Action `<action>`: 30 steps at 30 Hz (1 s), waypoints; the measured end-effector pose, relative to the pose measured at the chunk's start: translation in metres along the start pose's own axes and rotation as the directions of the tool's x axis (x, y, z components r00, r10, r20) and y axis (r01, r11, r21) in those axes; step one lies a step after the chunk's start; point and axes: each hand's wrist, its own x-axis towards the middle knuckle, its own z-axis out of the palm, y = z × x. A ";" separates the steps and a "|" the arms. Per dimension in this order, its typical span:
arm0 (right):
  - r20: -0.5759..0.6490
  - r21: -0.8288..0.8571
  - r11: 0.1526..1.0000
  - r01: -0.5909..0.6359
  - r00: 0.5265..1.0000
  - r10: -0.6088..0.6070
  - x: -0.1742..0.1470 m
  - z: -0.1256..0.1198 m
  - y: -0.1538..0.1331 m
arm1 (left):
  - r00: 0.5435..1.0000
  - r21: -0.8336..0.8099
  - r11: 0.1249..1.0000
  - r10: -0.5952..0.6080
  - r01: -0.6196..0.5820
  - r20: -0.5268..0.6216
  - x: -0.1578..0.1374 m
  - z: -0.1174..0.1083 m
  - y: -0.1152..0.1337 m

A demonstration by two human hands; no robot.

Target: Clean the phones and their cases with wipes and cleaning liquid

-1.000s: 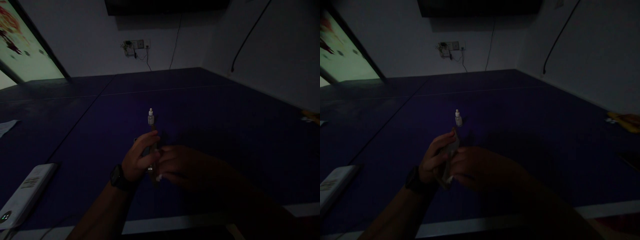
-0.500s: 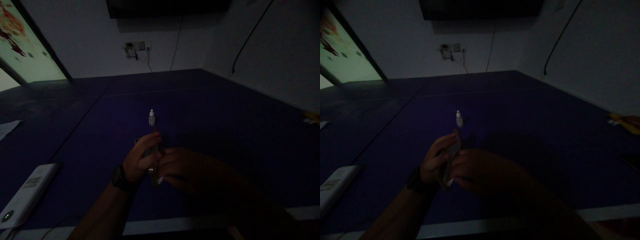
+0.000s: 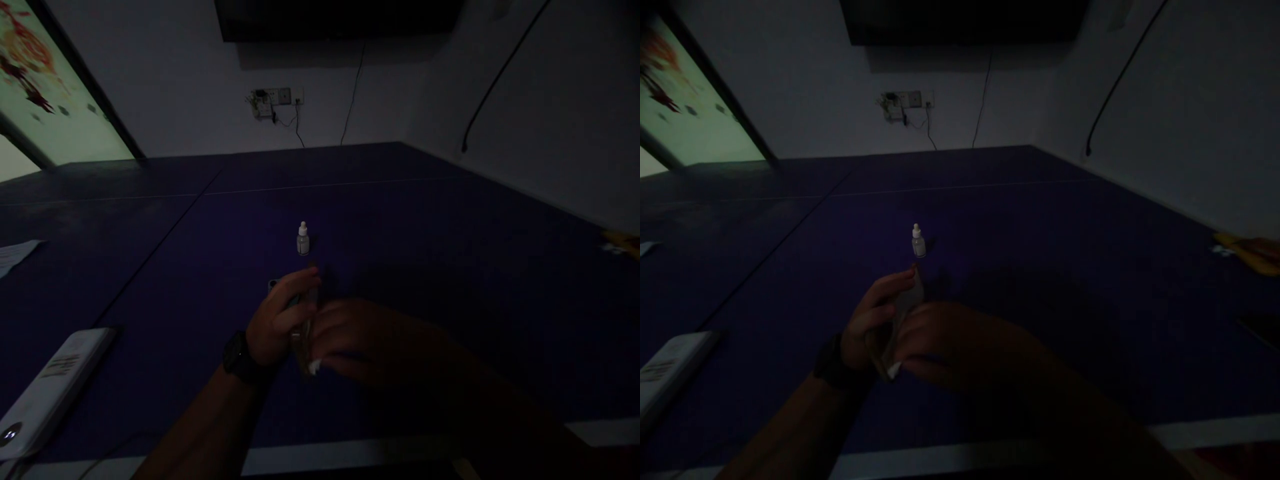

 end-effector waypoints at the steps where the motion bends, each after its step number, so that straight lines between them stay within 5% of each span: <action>1: -0.010 0.052 0.998 0.022 1.000 -0.022 -0.001 0.001 -0.004 | 0.998 -0.036 0.998 -0.054 0.053 -0.021 -0.001 0.002 0.001; 3: -0.121 0.144 0.989 0.015 0.993 0.002 -0.003 0.001 -0.003 | 0.968 -0.145 0.965 -0.234 0.220 -0.090 -0.001 0.009 0.006; 5: -0.357 0.246 0.967 -0.069 0.921 0.157 -0.005 0.002 0.007 | 0.879 -0.352 0.850 -0.459 0.393 -0.128 -0.001 0.016 0.012; 6: -0.501 0.302 0.946 -0.119 0.825 0.263 -0.006 0.002 0.014 | 0.818 -0.494 0.740 -0.568 0.457 -0.095 0.000 0.019 0.015; 8: -0.728 0.387 0.902 -0.190 0.537 0.426 -0.006 0.002 0.027 | 0.694 -0.730 0.407 -0.709 0.549 0.126 0.003 0.022 0.020; 10: -0.828 0.414 0.885 -0.213 0.317 0.464 -0.005 0.000 0.039 | 0.589 -0.802 0.031 -0.696 0.597 0.411 0.006 0.024 0.021; 12: -0.883 0.367 0.897 -0.246 0.211 0.419 -0.006 -0.002 0.048 | 0.521 -0.777 -0.237 -0.625 0.583 0.581 0.008 0.025 0.020; 14: -0.943 0.223 0.920 -0.322 0.167 0.287 -0.007 -0.004 0.054 | 0.476 -0.754 -0.374 -0.603 0.540 0.640 0.008 0.024 0.017; 15: -0.963 0.100 0.925 -0.367 0.199 0.183 -0.009 -0.004 0.056 | 0.452 -0.738 -0.417 -0.597 0.530 0.663 0.007 0.024 0.015; 16: -0.953 -0.056 0.917 -0.396 0.295 0.069 -0.010 -0.004 0.059 | 0.427 -0.712 -0.456 -0.582 0.534 0.692 0.006 0.023 0.013; 19: -0.642 -0.516 0.815 -0.264 0.749 -0.164 -0.011 -0.001 0.063 | 0.387 -0.622 -0.534 -0.492 0.573 0.780 0.000 0.017 0.007; 21: -0.382 -0.660 0.739 -0.137 0.908 -0.172 -0.011 0.002 0.065 | 0.379 -0.584 -0.553 -0.448 0.594 0.810 -0.004 0.012 0.003; 24: -0.231 -0.740 0.666 -0.098 0.966 -0.114 -0.010 0.003 0.065 | 0.368 -0.557 -0.581 -0.420 0.594 0.830 -0.006 0.005 -0.003; 30: -0.191 -0.798 0.579 -0.169 0.981 0.024 -0.009 0.004 0.066 | 0.310 -0.544 -0.577 -0.458 0.609 0.833 -0.005 0.002 -0.003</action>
